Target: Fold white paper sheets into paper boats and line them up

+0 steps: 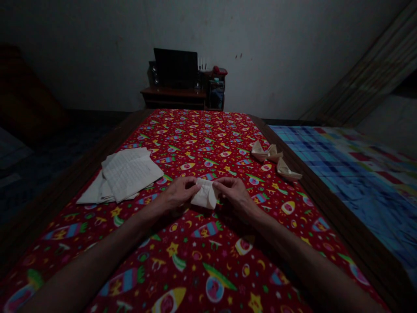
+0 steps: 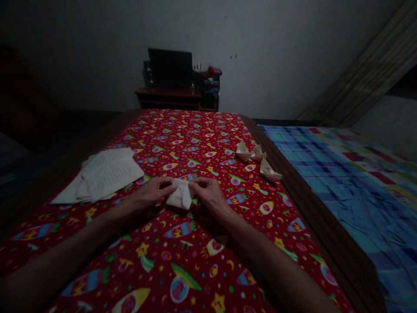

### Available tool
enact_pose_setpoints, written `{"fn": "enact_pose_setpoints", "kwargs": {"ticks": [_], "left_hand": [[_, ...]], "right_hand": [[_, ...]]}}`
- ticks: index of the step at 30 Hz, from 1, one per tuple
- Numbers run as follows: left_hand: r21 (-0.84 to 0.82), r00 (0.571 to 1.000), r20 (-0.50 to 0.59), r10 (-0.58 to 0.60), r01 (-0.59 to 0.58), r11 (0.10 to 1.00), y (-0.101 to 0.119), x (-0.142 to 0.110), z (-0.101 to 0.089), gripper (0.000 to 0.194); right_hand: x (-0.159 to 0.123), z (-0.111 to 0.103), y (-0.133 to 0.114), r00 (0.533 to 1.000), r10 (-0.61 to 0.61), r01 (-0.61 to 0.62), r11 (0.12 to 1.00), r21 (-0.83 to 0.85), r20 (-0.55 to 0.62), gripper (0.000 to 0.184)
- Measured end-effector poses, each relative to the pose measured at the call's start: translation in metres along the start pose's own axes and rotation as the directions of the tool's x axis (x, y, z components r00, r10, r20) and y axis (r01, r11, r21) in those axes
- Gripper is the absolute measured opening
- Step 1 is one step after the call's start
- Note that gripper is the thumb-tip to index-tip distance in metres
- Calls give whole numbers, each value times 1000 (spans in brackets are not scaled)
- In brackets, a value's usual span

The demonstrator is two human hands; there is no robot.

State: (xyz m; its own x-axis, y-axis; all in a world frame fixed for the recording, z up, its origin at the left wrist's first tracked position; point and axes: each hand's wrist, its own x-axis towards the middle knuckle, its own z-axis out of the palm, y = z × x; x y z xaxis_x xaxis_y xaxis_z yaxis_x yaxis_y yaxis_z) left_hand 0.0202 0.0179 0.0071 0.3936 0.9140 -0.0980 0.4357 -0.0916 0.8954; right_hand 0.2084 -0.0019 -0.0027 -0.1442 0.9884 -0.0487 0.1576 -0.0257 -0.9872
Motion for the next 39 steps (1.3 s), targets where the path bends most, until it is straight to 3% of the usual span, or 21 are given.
{"fn": "enact_pose_setpoints", "kwargs": {"ticks": [2,4,6,9,11,14,16,19,24,28,32,34,35,37,39], "left_hand": [[214,999,36,25,-32,976,-3,0,-2,25],[449,992,-16,123,-103,888,-7,-2,-1,24],[593,962,-76,262,-168,787,-13,-5,2,20],[605,906,-99,412,-274,748,-20,-9,5,27],[544,889,-18,457,-374,751,-21,-12,3,24],[435,881,153,448,-467,770,-19,-14,-2,12],[398,889,192,415,-457,796,-18,-14,-5,12],[334,900,196,388,-434,837,-20,-11,-8,11],[216,899,192,394,-430,877,-22,-8,-8,9],[287,923,156,351,-383,878,-21,-9,-5,4],[379,927,96,363,-371,848,-23,-12,-2,6],[402,922,82,378,-378,834,-25,-12,-1,6],[407,918,79,389,-386,828,-26,-13,-1,6],[404,904,88,418,-416,814,-27,-13,-1,5],[399,894,97,438,-438,805,-28,-12,-2,6]], "right_hand": [[-1,-5,1,988,-152,150,960,-237,8,25],[-4,-10,3,940,-317,338,810,-479,127,22],[-6,-13,6,869,-406,490,630,-603,282,15],[-8,-13,13,804,-458,584,493,-644,379,12],[-7,-12,19,781,-485,610,459,-645,393,12],[-4,-10,25,738,-540,648,400,-649,404,11],[-4,-10,26,719,-560,658,356,-664,411,12],[-7,-10,22,727,-529,660,362,-658,438,13],[-9,-3,12,792,-439,602,443,-664,425,22],[-3,0,17,831,-417,551,526,-648,368,15],[-1,-11,20,845,-442,535,679,-503,302,11],[-5,-16,16,820,-490,572,694,-437,295,15],[-8,-16,14,785,-518,619,660,-426,340,18],[-15,-15,8,680,-530,733,526,-431,508,22],[-19,-12,5,610,-486,792,400,-461,626,23]]}}
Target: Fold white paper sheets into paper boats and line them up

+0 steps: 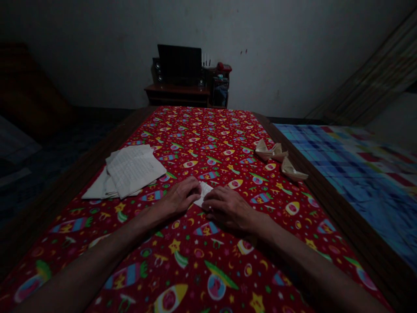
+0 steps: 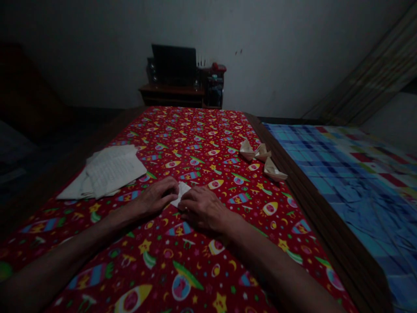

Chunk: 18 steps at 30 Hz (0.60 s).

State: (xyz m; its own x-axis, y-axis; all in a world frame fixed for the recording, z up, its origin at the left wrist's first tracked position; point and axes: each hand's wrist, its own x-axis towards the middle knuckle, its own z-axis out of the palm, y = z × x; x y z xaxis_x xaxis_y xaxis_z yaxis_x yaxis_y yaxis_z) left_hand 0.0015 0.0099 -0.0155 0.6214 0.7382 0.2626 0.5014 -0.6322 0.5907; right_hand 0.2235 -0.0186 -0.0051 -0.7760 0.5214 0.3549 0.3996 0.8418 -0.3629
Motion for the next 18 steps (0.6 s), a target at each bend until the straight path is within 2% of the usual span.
{"fn": "enact_pose_setpoints", "kwargs": {"ticks": [3,7,9,11,13,18], "left_hand": [[10,1000,5,4,-4,1000,-1,0,-2,10],[46,998,46,39,-41,998,2,-3,-8,14],[69,992,98,80,-87,994,5,-8,-11,13],[98,985,132,112,-125,987,8,-14,-13,27],[138,988,103,113,-126,982,10,-18,-11,34],[272,998,-24,66,-57,961,15,-23,2,9]], "right_hand": [[3,1,-2,998,0,7,994,-106,63,23],[4,-2,0,994,-6,24,986,-162,110,22],[4,-1,1,995,-12,30,983,-180,102,22],[4,2,3,998,-27,37,979,-198,56,21],[5,7,5,999,-49,51,974,-222,14,21],[6,12,6,996,-70,54,966,-253,-54,23]]}}
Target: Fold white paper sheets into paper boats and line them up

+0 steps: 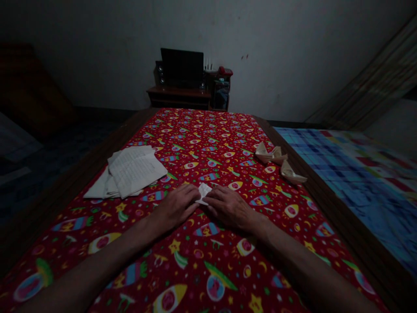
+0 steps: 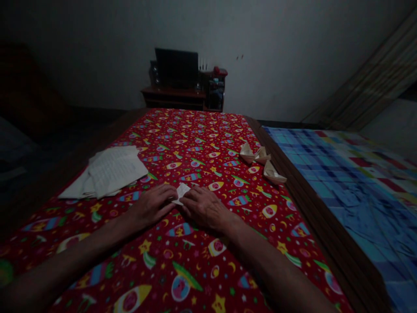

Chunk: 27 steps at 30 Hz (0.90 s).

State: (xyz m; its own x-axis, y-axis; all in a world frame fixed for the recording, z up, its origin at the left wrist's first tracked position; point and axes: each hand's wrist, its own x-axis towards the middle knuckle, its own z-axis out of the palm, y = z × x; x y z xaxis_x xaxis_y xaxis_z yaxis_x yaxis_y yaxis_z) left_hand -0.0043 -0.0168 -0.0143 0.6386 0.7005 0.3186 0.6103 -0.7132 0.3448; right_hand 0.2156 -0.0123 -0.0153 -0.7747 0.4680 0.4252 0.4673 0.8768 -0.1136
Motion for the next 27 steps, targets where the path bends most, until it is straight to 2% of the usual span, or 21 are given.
{"fn": "enact_pose_setpoints", "kwargs": {"ticks": [4,9,11,15,18,22,27], "left_hand": [[-12,998,-48,-36,35,999,4,-2,3,11],[-162,978,-158,-133,108,981,1,-1,6,11],[-185,967,-177,-185,152,971,-1,0,8,12],[-172,949,-178,-261,231,958,-4,1,10,17],[-117,950,-179,-256,238,964,-3,2,11,21],[71,962,-169,-216,230,971,-1,5,12,22],[308,967,-144,-212,248,918,-3,8,14,22]], "right_hand": [[-2,-4,1,999,41,-43,994,96,20,25],[1,-1,11,975,220,-215,926,309,20,24],[4,2,15,955,297,-288,902,321,23,27],[9,8,16,916,402,-399,899,183,24,28],[12,10,12,895,446,-446,894,36,0,28],[15,11,8,879,477,-474,874,-106,2,27],[15,15,10,887,462,-451,872,-189,17,24]]}}
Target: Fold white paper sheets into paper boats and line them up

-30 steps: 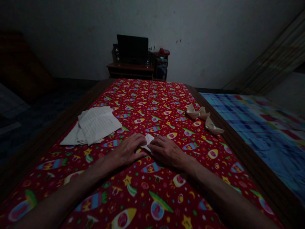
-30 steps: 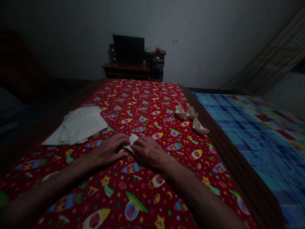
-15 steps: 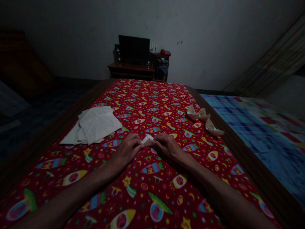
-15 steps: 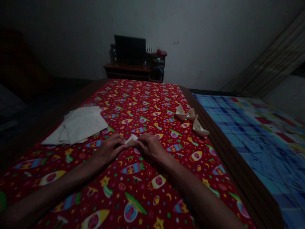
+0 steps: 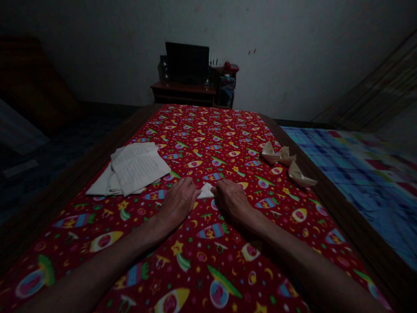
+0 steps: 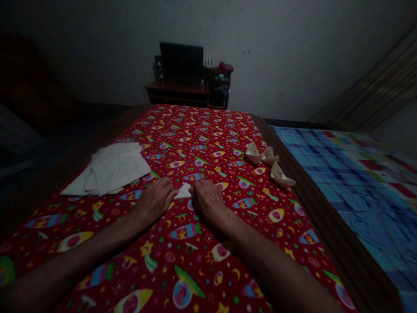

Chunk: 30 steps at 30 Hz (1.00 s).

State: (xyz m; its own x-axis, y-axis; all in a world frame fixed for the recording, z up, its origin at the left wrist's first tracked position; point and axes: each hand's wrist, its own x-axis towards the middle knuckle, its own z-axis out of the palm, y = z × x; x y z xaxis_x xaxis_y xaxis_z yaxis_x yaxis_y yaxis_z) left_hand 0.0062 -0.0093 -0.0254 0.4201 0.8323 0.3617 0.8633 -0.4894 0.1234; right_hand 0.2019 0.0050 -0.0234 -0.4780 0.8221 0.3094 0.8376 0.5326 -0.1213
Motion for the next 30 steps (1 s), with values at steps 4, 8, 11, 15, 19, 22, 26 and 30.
{"fn": "enact_pose_setpoints", "kwargs": {"ticks": [4,8,11,15,19,22,26,30], "left_hand": [[44,1000,4,21,-21,999,0,0,-2,19],[24,1000,-7,14,-14,1000,3,0,-7,13],[2,992,-32,121,-121,993,7,-3,-8,19],[19,951,-80,300,-299,954,18,-11,-4,31],[2,959,-58,277,-277,961,29,-20,0,36],[8,961,-30,274,-274,962,32,-24,2,39],[53,963,11,269,-269,962,31,-25,2,43],[86,966,52,254,-258,962,32,-23,-1,44]], "right_hand": [[1,0,0,1000,6,-6,1000,-4,15,22],[2,-3,-2,1000,15,-15,1000,11,17,23],[2,-6,-3,999,33,-34,999,23,30,23],[1,-5,-3,999,31,-32,998,57,7,24],[0,-2,-1,1000,7,-5,996,87,-29,23],[-1,-2,0,999,16,-12,992,124,-30,22],[-1,0,1,998,20,-11,991,136,-65,21],[-2,-1,-1,993,20,-11,997,80,-119,19]]}}
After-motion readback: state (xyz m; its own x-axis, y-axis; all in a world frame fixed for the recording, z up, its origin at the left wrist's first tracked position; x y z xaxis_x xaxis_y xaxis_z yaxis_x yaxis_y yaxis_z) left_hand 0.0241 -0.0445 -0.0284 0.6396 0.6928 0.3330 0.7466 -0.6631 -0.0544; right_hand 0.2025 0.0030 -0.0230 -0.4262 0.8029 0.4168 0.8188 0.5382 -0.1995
